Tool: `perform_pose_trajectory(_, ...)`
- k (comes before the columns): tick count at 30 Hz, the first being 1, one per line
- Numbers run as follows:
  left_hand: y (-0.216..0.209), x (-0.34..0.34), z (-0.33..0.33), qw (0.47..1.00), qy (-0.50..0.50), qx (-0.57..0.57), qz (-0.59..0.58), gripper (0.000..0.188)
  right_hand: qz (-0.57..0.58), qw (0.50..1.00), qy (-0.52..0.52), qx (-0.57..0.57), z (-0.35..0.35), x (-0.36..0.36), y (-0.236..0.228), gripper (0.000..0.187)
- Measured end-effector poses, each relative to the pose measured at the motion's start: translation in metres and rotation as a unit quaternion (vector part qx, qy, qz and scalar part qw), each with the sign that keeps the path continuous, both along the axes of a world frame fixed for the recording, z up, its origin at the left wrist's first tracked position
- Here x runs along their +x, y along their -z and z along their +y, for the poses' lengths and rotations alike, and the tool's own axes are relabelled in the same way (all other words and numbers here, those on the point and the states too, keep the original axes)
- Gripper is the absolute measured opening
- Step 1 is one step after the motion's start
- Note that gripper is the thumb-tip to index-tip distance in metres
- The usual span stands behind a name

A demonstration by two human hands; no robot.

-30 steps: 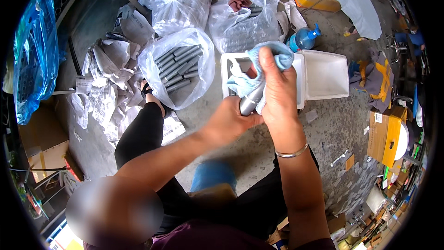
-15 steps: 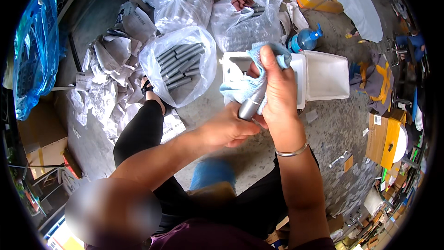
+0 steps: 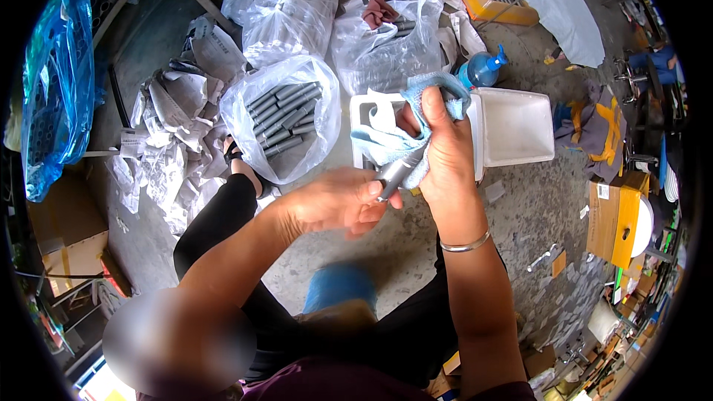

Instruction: The person sits on a low stool and repeatedly picks up cylindrical metal parts from a plastic bag. They wipe each part with a blue cloth and place it into a white plastic tray. The person continues this process, handling the parts one by one.

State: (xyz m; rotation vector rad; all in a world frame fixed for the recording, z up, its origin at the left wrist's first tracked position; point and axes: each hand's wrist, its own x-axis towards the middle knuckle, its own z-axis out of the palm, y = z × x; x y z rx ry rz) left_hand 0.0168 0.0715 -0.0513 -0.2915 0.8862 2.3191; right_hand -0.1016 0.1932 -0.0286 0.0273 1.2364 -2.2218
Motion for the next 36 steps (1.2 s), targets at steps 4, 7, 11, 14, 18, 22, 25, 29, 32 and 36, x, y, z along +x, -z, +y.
perform_pose_trajectory(4,0.002,0.003,0.008,0.993,-0.063,-0.093,0.022,0.042,-0.003,1.0,0.014,0.012,0.003,-0.001,0.007,0.028)
perform_pose_trajectory(7,0.006,0.004,0.014,0.966,-0.106,-0.234,0.028,0.035,0.023,0.997,0.026,0.068,-0.003,0.008,0.014,0.026)
perform_pose_trajectory(11,0.008,-0.002,0.021,0.925,-0.173,-0.336,0.05,0.028,0.017,0.997,0.011,0.075,-0.008,0.024,0.012,0.022)
perform_pose_trajectory(14,-0.003,-0.005,0.022,0.888,-0.205,-0.408,0.047,0.027,0.036,0.995,-0.022,0.092,-0.011,0.033,0.011,0.02)
perform_pose_trajectory(18,0.002,-0.003,0.02,0.852,-0.242,-0.46,0.059,0.033,-0.026,0.994,-0.054,0.086,-0.011,0.035,0.009,0.021)
perform_pose_trajectory(22,-0.017,-0.01,-0.016,0.821,-0.023,-0.555,0.128,0.039,0.046,0.995,-0.061,0.06,-0.008,0.028,0.029,0.018)
perform_pose_trajectory(25,-0.026,-0.009,-0.057,0.867,-0.071,-0.466,0.161,0.037,0.009,0.99,-0.121,0.065,-0.004,0.026,0.02,0.017)
perform_pose_trajectory(29,-0.02,-0.01,-0.083,0.898,-0.282,-0.312,0.132,0.054,-0.048,0.971,-0.234,0.028,-0.005,0.041,0.014,0.022)
perform_pose_trajectory(32,-0.009,-0.016,-0.066,0.951,-0.242,-0.088,0.171,0.058,-0.102,0.957,-0.271,0.015,-0.012,0.056,0.014,0.048)
perform_pose_trajectory(36,-0.011,-0.014,-0.058,0.955,-0.227,-0.067,0.177,0.049,-0.079,0.954,-0.289,0.015,-0.017,0.061,0.016,0.033)
